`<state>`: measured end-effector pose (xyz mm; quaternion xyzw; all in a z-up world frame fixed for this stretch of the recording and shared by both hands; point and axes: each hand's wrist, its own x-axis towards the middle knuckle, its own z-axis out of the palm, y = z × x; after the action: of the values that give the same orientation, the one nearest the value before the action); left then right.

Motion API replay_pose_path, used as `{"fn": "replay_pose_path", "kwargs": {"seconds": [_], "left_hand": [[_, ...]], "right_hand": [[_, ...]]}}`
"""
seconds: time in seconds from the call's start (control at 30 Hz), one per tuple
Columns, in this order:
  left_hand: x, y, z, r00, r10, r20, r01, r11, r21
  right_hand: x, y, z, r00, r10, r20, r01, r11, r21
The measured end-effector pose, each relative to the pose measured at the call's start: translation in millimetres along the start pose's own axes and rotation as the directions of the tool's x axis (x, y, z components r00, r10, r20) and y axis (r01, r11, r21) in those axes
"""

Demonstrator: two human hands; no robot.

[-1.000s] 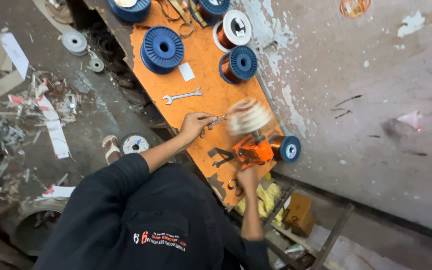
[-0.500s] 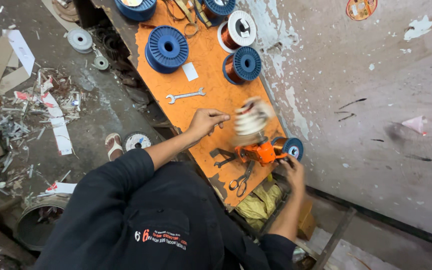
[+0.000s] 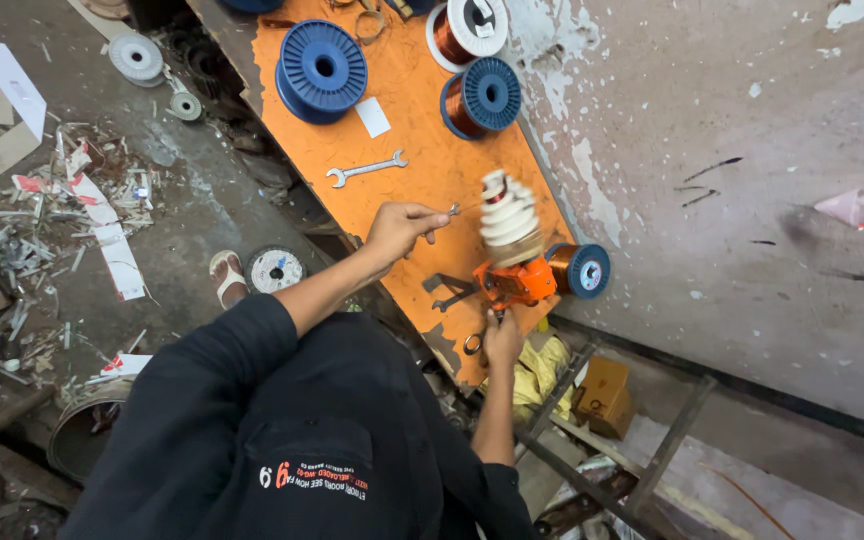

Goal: The person winds copper wire onto a white plastic bobbin mounted on a motorized winding machine. They use a wrench to tighten the bobbin, guide the wire by hand, and cut the wire with scissors after winding.

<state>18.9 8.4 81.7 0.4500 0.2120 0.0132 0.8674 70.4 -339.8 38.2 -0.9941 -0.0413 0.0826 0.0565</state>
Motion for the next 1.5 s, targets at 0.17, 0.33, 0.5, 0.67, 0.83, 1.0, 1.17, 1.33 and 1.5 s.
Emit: {"fn": "replay_pose_path", "kwargs": {"seconds": [0.17, 0.33, 0.5, 0.67, 0.83, 1.0, 1.17, 1.33, 1.5], "left_hand": [[2, 8, 4, 0.999, -0.011, 0.043, 0.011, 1.0, -0.014], [-2, 8, -2, 0.996, -0.002, 0.09, 0.002, 1.0, -0.007], [-3, -8, -17, 1.0, -0.02, 0.011, 0.019, 0.994, 0.106], [4, -38, -30, 0.996, -0.073, -0.058, 0.078, 0.994, 0.079], [19, -48, -33, 0.995, -0.045, -0.089, 0.056, 0.99, 0.126], [20, -54, -28, 0.993, -0.065, -0.097, 0.078, 0.988, 0.13], [22, -52, -31, 0.988, -0.023, -0.154, 0.054, 0.979, 0.199], [25, -50, -22, 0.986, -0.012, -0.168, 0.046, 0.979, 0.199], [18, -42, -17, 0.978, -0.035, -0.204, 0.078, 0.976, 0.205]], "right_hand": [[-4, -3, 2, 0.999, 0.024, -0.038, -0.025, 1.0, -0.016], [-6, -2, 7, 0.996, 0.004, -0.093, -0.003, 1.0, 0.009], [0, 2, 15, 0.975, -0.091, -0.205, 0.082, 0.995, -0.051], [6, 10, 19, 0.981, -0.04, -0.192, 0.047, 0.998, 0.034], [8, 8, 20, 0.977, -0.06, -0.205, 0.066, 0.998, 0.021], [4, 4, 13, 0.97, -0.087, -0.226, 0.099, 0.994, 0.045], [2, 1, 9, 0.95, -0.138, -0.279, 0.151, 0.988, 0.023], [12, 14, 13, 0.951, -0.126, -0.281, 0.15, 0.987, 0.065], [2, 14, 33, 0.958, -0.081, -0.275, 0.112, 0.989, 0.098]]}}
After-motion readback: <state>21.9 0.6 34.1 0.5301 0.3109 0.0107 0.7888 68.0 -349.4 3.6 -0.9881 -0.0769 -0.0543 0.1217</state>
